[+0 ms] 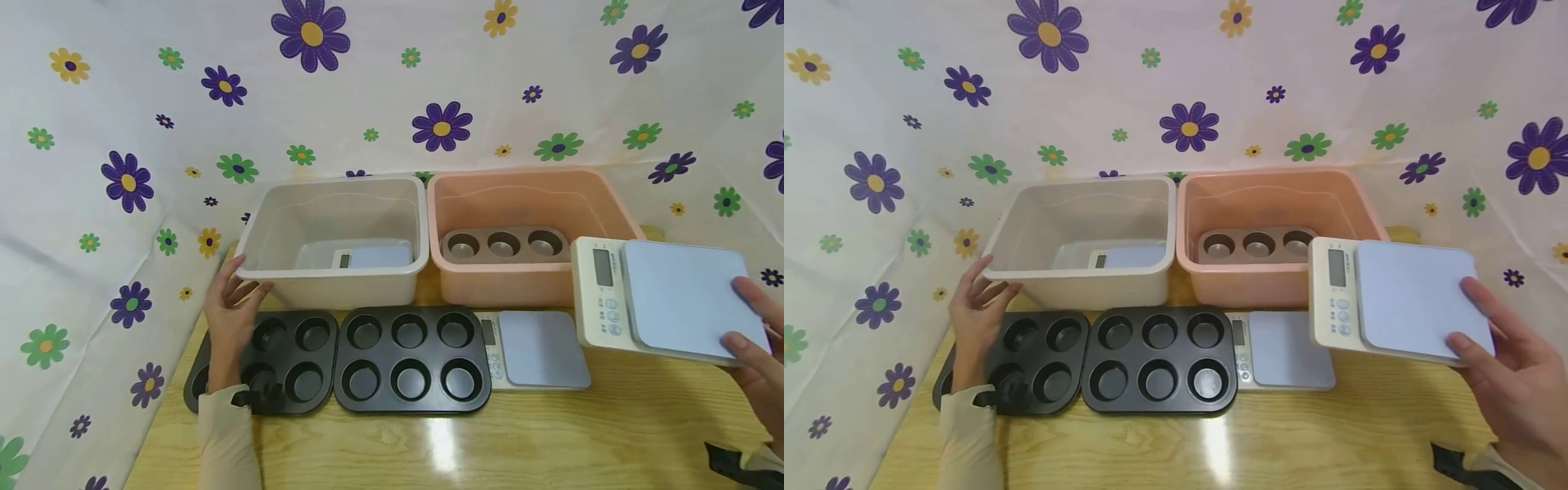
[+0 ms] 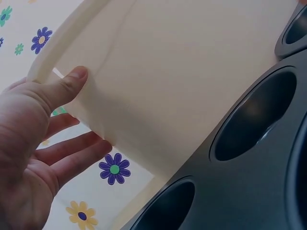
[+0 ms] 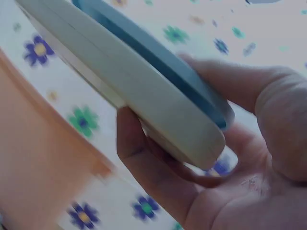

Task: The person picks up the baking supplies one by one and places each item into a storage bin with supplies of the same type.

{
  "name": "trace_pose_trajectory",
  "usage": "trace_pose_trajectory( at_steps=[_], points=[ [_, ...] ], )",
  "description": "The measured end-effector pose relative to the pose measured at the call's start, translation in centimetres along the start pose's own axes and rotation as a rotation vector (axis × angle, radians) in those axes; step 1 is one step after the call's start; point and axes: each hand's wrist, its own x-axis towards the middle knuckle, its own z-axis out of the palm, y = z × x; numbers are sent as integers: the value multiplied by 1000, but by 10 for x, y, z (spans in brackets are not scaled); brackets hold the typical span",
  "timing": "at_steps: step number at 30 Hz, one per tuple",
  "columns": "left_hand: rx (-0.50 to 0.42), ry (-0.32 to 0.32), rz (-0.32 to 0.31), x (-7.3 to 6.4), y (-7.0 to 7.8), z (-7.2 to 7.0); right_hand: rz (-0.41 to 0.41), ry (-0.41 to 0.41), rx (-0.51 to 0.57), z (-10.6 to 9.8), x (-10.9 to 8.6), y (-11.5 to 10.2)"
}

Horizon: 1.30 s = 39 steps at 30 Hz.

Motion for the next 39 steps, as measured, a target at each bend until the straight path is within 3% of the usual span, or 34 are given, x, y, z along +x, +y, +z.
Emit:
trace_pose_trajectory(
  at_steps=[4,9,14,20,28,39],
  points=[
    [-7,-1,6,0,-2,2,-25,-97,84,35,16,-11],
    [-3,4,11,0,-3,2,96,-89,188,78,41,-27],
    [-8,8,12,0,-4,3,164,-131,191,120,69,-44],
    [-49,12,4,-2,-3,3,162,-198,196,161,90,-56],
    [-36,-9,11,-2,-6,2,197,-207,103,196,103,-59],
    [2,-53,24,-3,-7,1,226,-250,114,231,114,-63]
  ],
)
